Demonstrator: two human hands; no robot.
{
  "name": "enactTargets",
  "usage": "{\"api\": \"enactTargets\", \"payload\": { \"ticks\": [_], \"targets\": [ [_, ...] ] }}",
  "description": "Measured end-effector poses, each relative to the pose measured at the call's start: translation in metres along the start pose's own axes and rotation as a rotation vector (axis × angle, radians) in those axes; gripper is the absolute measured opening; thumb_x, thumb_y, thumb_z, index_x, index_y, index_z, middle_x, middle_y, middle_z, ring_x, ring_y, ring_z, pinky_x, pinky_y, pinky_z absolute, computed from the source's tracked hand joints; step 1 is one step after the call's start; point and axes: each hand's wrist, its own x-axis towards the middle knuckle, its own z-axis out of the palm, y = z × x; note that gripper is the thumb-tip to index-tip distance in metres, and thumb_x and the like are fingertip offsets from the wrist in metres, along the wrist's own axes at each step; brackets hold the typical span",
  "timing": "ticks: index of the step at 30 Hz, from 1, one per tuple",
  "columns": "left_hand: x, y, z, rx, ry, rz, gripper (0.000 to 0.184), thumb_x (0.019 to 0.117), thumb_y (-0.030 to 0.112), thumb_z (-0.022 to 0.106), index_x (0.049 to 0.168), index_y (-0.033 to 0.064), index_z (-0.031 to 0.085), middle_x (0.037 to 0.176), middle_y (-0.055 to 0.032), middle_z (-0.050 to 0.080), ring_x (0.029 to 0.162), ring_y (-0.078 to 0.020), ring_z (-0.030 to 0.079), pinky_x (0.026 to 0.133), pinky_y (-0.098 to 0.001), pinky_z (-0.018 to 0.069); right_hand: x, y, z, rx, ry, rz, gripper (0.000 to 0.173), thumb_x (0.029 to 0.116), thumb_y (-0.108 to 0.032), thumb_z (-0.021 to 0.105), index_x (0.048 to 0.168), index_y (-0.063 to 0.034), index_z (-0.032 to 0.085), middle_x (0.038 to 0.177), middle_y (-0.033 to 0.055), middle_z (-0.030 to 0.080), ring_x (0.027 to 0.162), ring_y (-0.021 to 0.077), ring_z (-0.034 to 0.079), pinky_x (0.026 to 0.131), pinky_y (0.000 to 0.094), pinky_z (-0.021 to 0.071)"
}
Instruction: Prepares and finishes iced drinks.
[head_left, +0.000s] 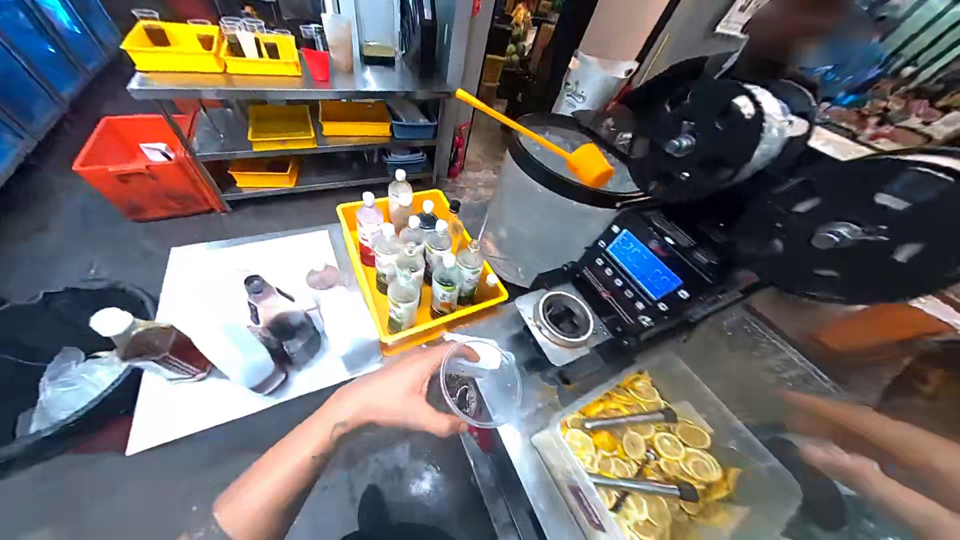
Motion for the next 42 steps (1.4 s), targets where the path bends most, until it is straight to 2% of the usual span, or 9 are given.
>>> {"api": "enactTargets", "payload": {
  "ticks": [3,7,14,17,22,26,30,34,42],
  "targets": [
    [-0.023,-0.009,-0.038,-0.022,0.077,0.003,0.083,0.0754,0.033,0.090,0.144,0.0050,0.051,0.134,-0.0107,0.064,0.123,-0.0153,0.062,0.106,-0.0380,0.0533,0.143,-0.088,0.024,-0.261,-0.016,-0.273,0.056,0.0998,-0.058,0.054,0.144,-0.0246,0.059,0.124,0.0064,0.070,0.109,0.0241,0.069,0.091,0.0564,0.0572],
    [-0.041,-0.019,-0.064,0.008,0.249,-0.038,0.085,0.0721,0.033,0.093,0.142,0.0070,0.053,0.131,-0.0061,0.066,0.120,-0.0121,0.064,0.103,-0.0358,0.0563,0.317,-0.160,0.032,-0.310,-0.055,-0.318,0.061,0.0991,-0.044,0.066,0.151,-0.0163,0.051,0.133,0.0188,0.062,0.120,0.0370,0.063,0.101,0.0634,0.0499],
    [-0.051,-0.007,-0.101,0.112,0.532,-0.229,0.086,0.0695,0.023,0.094,0.142,0.0018,0.052,0.133,-0.0088,0.066,0.119,-0.0147,0.066,0.102,-0.0370,0.0571,0.587,-0.139,0.074,-0.163,0.416,-0.047,0.100,0.0834,-0.025,0.081,0.163,-0.0050,0.022,0.159,0.0345,0.031,0.147,0.0573,0.027,0.109,0.0793,0.0296],
    [-0.048,-0.004,-0.116,0.145,0.630,-0.272,0.086,0.0709,0.021,0.093,0.141,-0.0036,0.050,0.135,-0.0133,0.063,0.119,-0.0155,0.065,0.101,-0.0373,0.0569,0.648,-0.121,0.086,-0.226,0.434,0.032,0.089,0.0817,-0.013,0.079,0.157,0.0005,0.034,0.150,0.0383,0.040,0.140,0.0630,0.033,0.108,0.0844,0.0235],
    [-0.031,-0.013,-0.146,0.065,0.750,-0.260,0.079,0.0759,0.032,0.091,0.141,0.0086,0.053,0.131,-0.0014,0.065,0.112,-0.0131,0.067,0.096,-0.0344,0.0593,0.635,-0.140,0.072,-0.542,0.289,-0.007,0.029,0.0875,0.002,0.066,0.115,0.0112,0.066,0.126,0.0361,0.058,0.121,0.0557,0.054,0.093,0.0743,0.0430],
    [0.000,-0.027,-0.186,0.100,0.764,-0.238,0.075,0.0759,0.039,0.089,0.139,0.0125,0.057,0.122,-0.0007,0.070,0.100,-0.0125,0.071,0.085,-0.0293,0.0628,0.573,-0.177,0.002,-0.540,0.275,0.025,0.028,0.0928,-0.017,0.065,0.098,0.0097,0.066,0.108,0.0366,0.064,0.104,0.0580,0.062,0.074,0.0745,0.0466],
    [0.035,-0.036,-0.219,0.135,0.684,-0.158,0.077,0.0763,0.036,0.089,0.139,0.0088,0.055,0.122,-0.0043,0.070,0.106,-0.0170,0.071,0.091,-0.0324,0.0623,0.537,-0.181,-0.073,-0.477,0.199,0.154,0.040,0.0969,-0.030,0.065,0.089,0.0097,0.061,0.088,0.0346,0.062,0.082,0.0525,0.064,0.068,0.0732,0.0470],
    [0.065,-0.046,-0.243,0.078,0.630,-0.074,0.075,0.0772,0.037,0.088,0.139,0.0120,0.056,0.119,-0.0034,0.072,0.104,-0.0174,0.072,0.090,-0.0323,0.0626,0.526,-0.153,-0.107,-0.207,0.098,0.356,0.031,0.1028,-0.029,0.056,0.110,-0.0004,0.064,0.083,0.0173,0.068,0.067,0.0279,0.068,0.067,0.0515,0.0595],
    [0.118,-0.052,-0.263,-0.037,0.531,-0.066,0.066,0.0785,0.028,0.087,0.136,0.0124,0.058,0.113,-0.0050,0.074,0.098,-0.0203,0.075,0.083,-0.0351,0.0656,0.576,-0.101,-0.073,-0.085,-0.162,0.398,0.025,0.1013,-0.023,0.061,0.109,-0.0019,0.070,0.089,0.0149,0.073,0.075,0.0274,0.072,0.074,0.0485,0.0613]
  ]
}}
